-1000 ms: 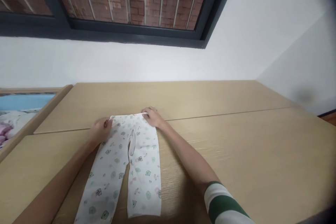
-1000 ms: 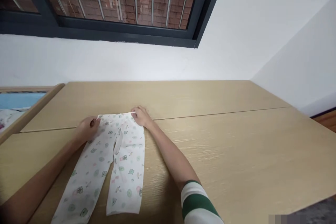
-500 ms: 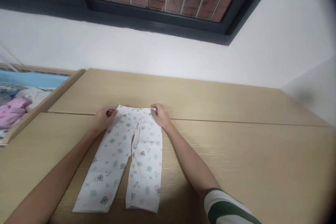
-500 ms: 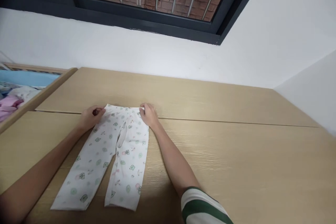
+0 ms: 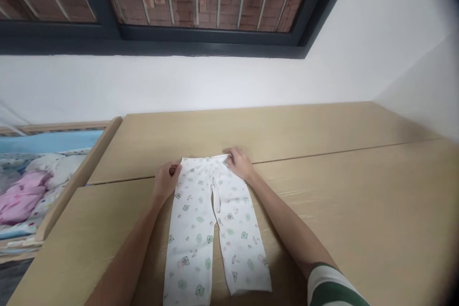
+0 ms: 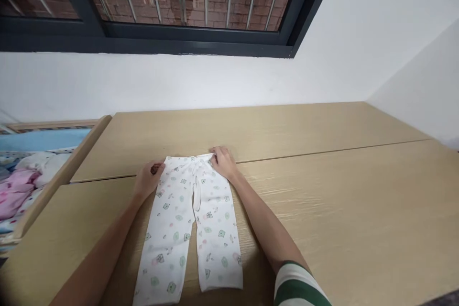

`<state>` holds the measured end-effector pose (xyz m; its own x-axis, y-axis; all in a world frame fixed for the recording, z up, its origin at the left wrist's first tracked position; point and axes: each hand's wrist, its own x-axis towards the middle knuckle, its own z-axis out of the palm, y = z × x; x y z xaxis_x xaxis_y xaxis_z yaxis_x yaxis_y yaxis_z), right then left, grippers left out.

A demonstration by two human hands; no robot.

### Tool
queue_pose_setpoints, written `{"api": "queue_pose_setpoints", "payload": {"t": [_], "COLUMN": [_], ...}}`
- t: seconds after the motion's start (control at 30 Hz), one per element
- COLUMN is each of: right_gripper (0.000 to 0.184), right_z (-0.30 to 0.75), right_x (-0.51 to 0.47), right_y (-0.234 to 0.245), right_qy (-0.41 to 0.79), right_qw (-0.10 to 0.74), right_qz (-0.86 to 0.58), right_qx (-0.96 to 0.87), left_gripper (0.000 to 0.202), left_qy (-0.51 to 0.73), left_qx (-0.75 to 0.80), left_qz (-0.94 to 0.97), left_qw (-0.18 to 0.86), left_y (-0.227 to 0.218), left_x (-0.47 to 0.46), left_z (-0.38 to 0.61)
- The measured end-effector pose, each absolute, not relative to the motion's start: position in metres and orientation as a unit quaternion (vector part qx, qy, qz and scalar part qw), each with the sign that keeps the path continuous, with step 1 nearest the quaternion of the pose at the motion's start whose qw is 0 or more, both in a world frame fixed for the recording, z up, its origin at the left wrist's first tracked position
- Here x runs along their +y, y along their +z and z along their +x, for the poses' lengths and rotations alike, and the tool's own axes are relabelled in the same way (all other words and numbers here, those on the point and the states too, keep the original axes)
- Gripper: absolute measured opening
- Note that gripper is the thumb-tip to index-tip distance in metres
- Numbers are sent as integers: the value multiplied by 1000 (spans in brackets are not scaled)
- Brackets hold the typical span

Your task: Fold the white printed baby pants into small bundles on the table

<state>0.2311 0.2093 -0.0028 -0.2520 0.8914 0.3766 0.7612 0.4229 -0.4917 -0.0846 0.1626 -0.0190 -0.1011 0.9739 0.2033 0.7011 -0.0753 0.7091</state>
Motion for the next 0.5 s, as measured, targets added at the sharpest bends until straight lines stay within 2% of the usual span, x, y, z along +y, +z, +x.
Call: {"api": "queue_pose_setpoints", "payload": {"t": [0.27, 0.5], "right_gripper": [28, 18], "right_z": [240, 250], "right_x": [210, 208], "right_y": [-12, -17], "right_qy": [131, 144], "right_qw": [323, 337], "right_qz": [-536, -542], "right_qx": [-769, -757], "left_gripper": [30, 35], "left_qy": [338, 337], "left_qx": [660, 675], "left_qz": [643, 634], "left_qw": [195, 166], "left_y": [-22, -20], "left_x": [164, 164], "left_z": [-84, -76]}}
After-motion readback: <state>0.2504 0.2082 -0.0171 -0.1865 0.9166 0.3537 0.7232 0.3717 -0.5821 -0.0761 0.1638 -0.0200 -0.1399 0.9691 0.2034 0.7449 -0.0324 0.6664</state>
